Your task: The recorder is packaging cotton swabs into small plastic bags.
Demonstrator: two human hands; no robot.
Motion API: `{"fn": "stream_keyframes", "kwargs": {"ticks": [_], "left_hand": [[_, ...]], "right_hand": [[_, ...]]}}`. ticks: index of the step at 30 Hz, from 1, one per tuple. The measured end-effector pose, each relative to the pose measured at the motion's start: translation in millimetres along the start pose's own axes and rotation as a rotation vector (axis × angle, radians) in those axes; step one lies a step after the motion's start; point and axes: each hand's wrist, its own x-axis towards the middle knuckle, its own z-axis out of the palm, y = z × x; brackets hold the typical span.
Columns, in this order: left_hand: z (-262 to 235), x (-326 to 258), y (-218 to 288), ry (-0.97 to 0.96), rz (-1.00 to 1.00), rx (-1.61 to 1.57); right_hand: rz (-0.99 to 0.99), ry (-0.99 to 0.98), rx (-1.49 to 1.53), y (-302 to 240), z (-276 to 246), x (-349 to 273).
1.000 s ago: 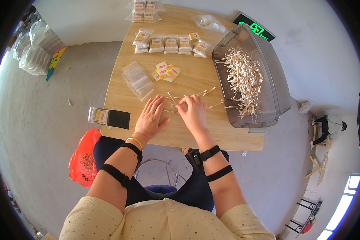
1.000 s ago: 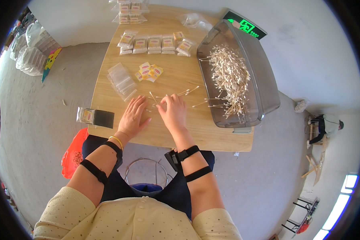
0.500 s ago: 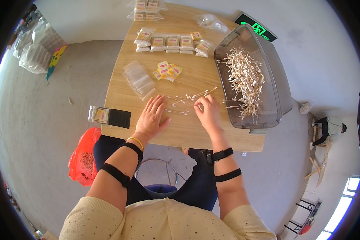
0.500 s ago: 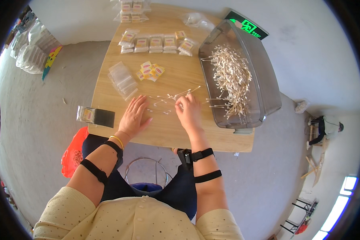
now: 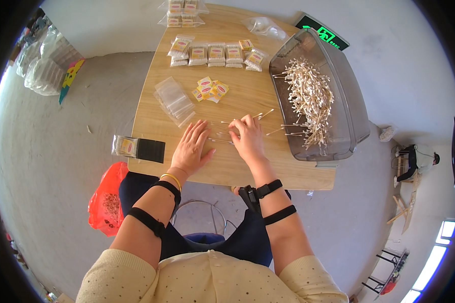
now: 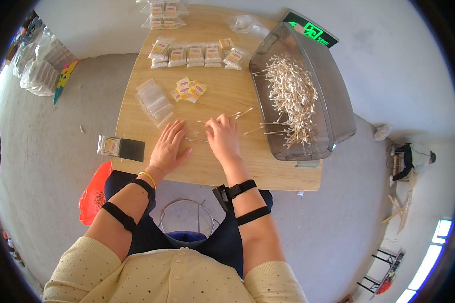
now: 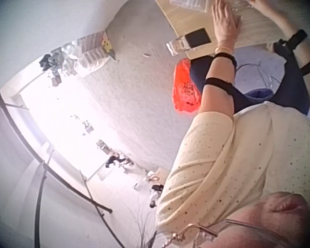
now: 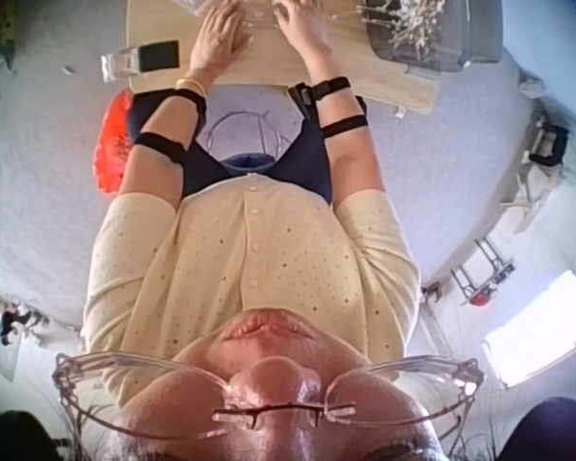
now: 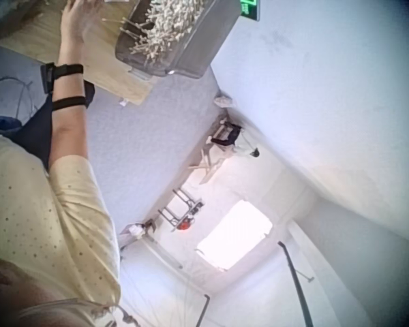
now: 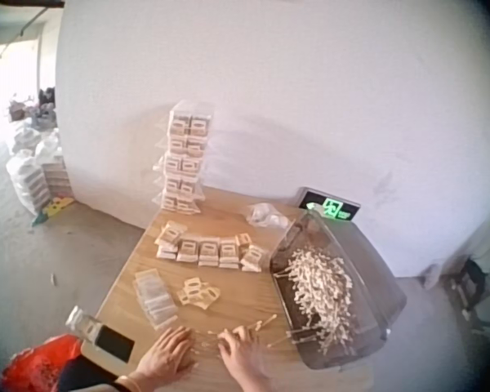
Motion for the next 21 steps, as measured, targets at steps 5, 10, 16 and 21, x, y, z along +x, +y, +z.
{"fn": "stream_keyframes", "kwargs": {"ticks": [5,10,16,21], "left_hand": [[-4,2,6,-0.089,0.063,0.154],[0,-1,3,-0.115,0.088,0.186],[0,0,5,-0.096,0.104,0.166],[1,-1,3,-0.089,0.118,0.143]], "right_hand": [[0.048,0.02,0.01,-9,12,-7],[0.026,0.046,0.093,-13,13,-16],[0.237,0.201,0.012,16,-9,-24],[0.172,0.199,-0.015,12,-10,-14]]}}
